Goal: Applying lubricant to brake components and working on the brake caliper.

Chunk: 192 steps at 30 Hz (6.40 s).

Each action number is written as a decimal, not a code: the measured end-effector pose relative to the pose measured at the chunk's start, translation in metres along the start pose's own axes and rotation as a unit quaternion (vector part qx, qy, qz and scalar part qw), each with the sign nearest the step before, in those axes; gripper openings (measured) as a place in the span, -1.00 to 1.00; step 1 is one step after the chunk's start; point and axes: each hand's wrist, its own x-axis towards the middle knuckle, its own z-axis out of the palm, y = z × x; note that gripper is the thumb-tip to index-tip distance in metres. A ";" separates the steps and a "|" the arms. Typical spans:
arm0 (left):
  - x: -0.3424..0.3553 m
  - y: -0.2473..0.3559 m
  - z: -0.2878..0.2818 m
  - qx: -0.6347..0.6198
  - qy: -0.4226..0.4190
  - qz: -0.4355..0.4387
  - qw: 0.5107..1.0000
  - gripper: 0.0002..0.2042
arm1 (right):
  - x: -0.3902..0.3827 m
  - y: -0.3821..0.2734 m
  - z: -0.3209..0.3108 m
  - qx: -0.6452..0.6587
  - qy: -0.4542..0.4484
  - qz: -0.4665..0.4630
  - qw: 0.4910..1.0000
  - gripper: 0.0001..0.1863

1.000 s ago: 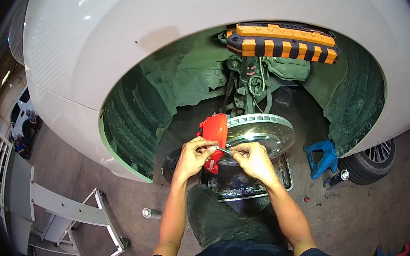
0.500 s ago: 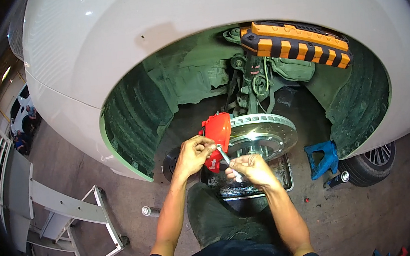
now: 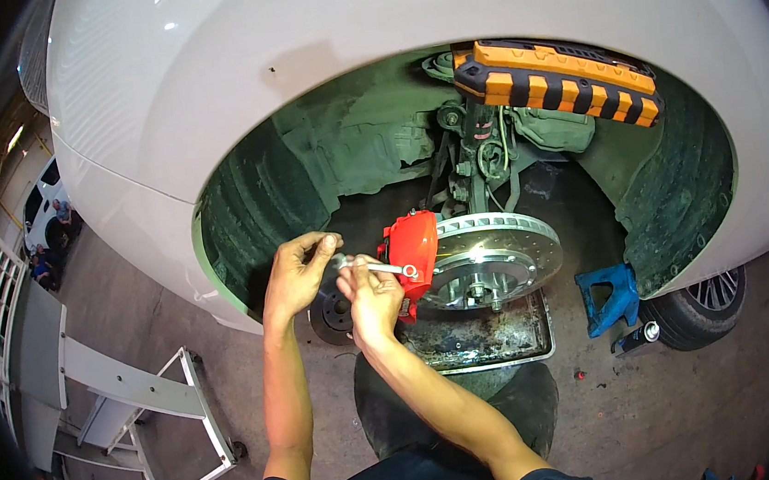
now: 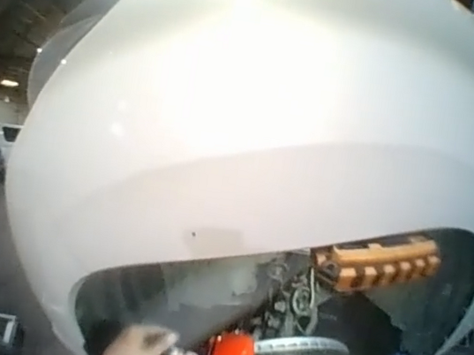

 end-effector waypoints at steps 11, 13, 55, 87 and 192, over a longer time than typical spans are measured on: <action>-0.020 -0.018 0.070 -0.222 -0.192 -0.053 0.954 -0.73 | -0.026 -0.101 -0.127 -0.494 -0.102 -0.112 0.856 -0.70; -0.021 -0.019 0.082 -0.216 -0.175 -0.020 0.960 -0.76 | -0.017 -0.117 -0.130 -0.522 -0.111 -0.114 0.838 -0.69; -0.011 -0.004 0.079 -0.025 -0.143 0.115 0.983 -0.84 | 0.022 -0.155 -0.123 -0.459 -0.199 0.093 0.861 -0.65; -0.023 -0.004 0.038 -0.215 -0.116 -0.033 0.969 -0.71 | -0.020 -0.067 -0.084 -0.202 -0.184 0.193 0.942 -0.64; -0.119 0.019 0.109 -0.176 -0.040 -0.022 0.983 -0.84 | -0.022 -0.125 -0.081 -0.550 -0.221 -0.161 0.789 -0.77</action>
